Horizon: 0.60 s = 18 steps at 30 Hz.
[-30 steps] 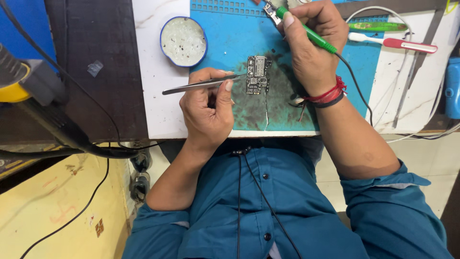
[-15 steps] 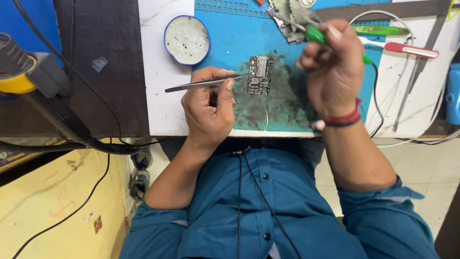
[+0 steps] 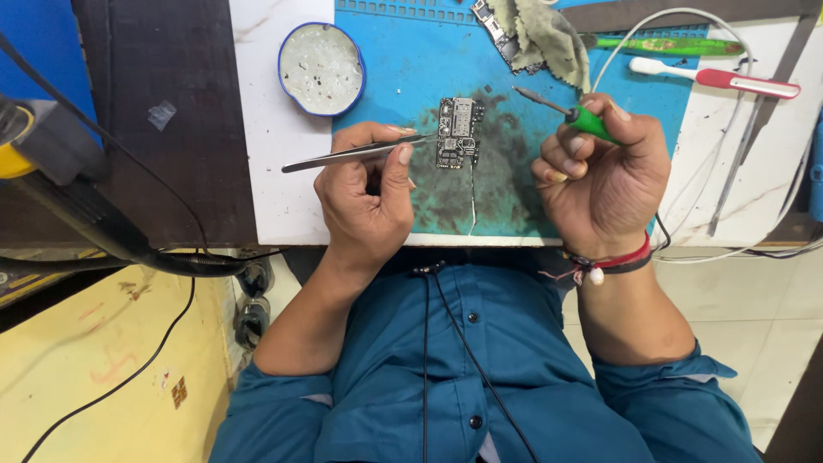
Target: The person uses a hot air gun and tweezers to remove a component from a small circuit board, then uses a green-handled tool to scrape and clean the board surface. The person repeatedly applies heat and scrapes the same area while holding the board with tweezers.
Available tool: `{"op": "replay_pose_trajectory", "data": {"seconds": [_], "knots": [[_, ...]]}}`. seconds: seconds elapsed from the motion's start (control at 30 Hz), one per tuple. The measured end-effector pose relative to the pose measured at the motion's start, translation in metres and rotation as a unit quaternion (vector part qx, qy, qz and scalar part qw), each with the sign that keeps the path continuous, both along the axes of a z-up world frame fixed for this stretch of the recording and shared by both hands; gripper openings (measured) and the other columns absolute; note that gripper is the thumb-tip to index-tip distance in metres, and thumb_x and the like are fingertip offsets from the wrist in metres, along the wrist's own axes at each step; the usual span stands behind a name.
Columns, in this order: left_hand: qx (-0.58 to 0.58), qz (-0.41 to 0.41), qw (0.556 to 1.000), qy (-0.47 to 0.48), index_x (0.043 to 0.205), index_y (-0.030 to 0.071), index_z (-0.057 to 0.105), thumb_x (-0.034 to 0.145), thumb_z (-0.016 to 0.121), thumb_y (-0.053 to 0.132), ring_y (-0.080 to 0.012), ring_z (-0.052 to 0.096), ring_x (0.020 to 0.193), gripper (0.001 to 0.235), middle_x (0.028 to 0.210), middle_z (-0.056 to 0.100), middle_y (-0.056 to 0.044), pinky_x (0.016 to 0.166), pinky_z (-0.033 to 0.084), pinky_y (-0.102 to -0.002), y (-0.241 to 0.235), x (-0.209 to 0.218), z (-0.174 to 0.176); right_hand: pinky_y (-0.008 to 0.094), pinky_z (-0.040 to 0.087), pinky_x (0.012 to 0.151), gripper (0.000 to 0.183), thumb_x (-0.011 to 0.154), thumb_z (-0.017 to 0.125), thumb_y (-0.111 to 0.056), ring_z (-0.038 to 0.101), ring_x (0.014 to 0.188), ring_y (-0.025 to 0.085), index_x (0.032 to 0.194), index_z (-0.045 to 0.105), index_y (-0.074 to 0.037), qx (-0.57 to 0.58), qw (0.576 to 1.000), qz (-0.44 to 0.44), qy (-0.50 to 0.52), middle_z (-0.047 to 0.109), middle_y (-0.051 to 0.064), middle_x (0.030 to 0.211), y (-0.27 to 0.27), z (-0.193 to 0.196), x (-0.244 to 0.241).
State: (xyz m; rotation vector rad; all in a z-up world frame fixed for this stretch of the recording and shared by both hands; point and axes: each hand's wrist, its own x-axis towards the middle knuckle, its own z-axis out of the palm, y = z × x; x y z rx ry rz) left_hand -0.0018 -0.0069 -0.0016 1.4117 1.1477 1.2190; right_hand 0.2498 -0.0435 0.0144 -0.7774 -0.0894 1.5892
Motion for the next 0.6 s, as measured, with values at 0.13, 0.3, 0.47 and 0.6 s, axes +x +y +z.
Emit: {"op": "replay_pose_trajectory", "data": {"seconds": [0.13, 0.3, 0.47, 0.6], "knots": [[0.005, -0.003, 1.000, 0.000, 0.120, 0.001, 0.057, 0.109, 0.063, 0.001, -0.0042, 0.065, 0.067, 0.013, 0.104, 0.073, -0.008, 0.058, 0.053, -0.018, 0.000, -0.001, 0.000, 0.031, 0.046, 0.071, 0.021, 0.110, 0.057, -0.025, 0.056, 0.070, 0.014, 0.108, 0.065, -0.006, 0.001, 0.998, -0.002, -0.060, 0.066, 0.005, 0.082, -0.002, -0.002, -0.003], [-0.005, -0.002, 1.000, 0.016, 0.116, 0.000, 0.060, 0.108, 0.064, 0.001, -0.0047, 0.064, 0.067, 0.009, 0.100, 0.072, -0.006, 0.057, 0.050, -0.019, 0.001, -0.001, 0.003, 0.029, 0.054, 0.071, 0.012, 0.106, 0.068, -0.010, 0.067, 0.078, 0.016, 0.110, 0.062, 0.000, 0.048, 0.938, -0.014, -0.344, 0.069, 0.009, 0.092, -0.009, -0.008, -0.023], [0.007, -0.008, 0.999, 0.040, 0.115, 0.002, 0.062, 0.108, 0.066, 0.000, -0.0039, 0.058, 0.063, 0.008, 0.096, 0.069, -0.005, 0.055, 0.044, -0.019, 0.003, -0.001, 0.005, 0.024, 0.056, 0.075, 0.013, 0.105, 0.071, -0.002, 0.068, 0.080, 0.011, 0.113, 0.062, 0.002, 0.071, 0.866, 0.042, -0.493, 0.071, 0.009, 0.093, -0.016, -0.012, -0.032], [-0.015, -0.018, 0.998, 0.050, 0.115, 0.004, 0.061, 0.106, 0.067, 0.001, -0.0036, 0.055, 0.066, 0.011, 0.091, 0.070, -0.001, 0.054, 0.042, -0.018, 0.005, -0.001, 0.008, 0.021, 0.054, 0.074, 0.012, 0.104, 0.073, 0.002, 0.067, 0.080, 0.008, 0.109, 0.062, 0.002, 0.097, 0.819, 0.043, -0.564, 0.071, 0.008, 0.091, -0.017, -0.016, -0.038]]}}
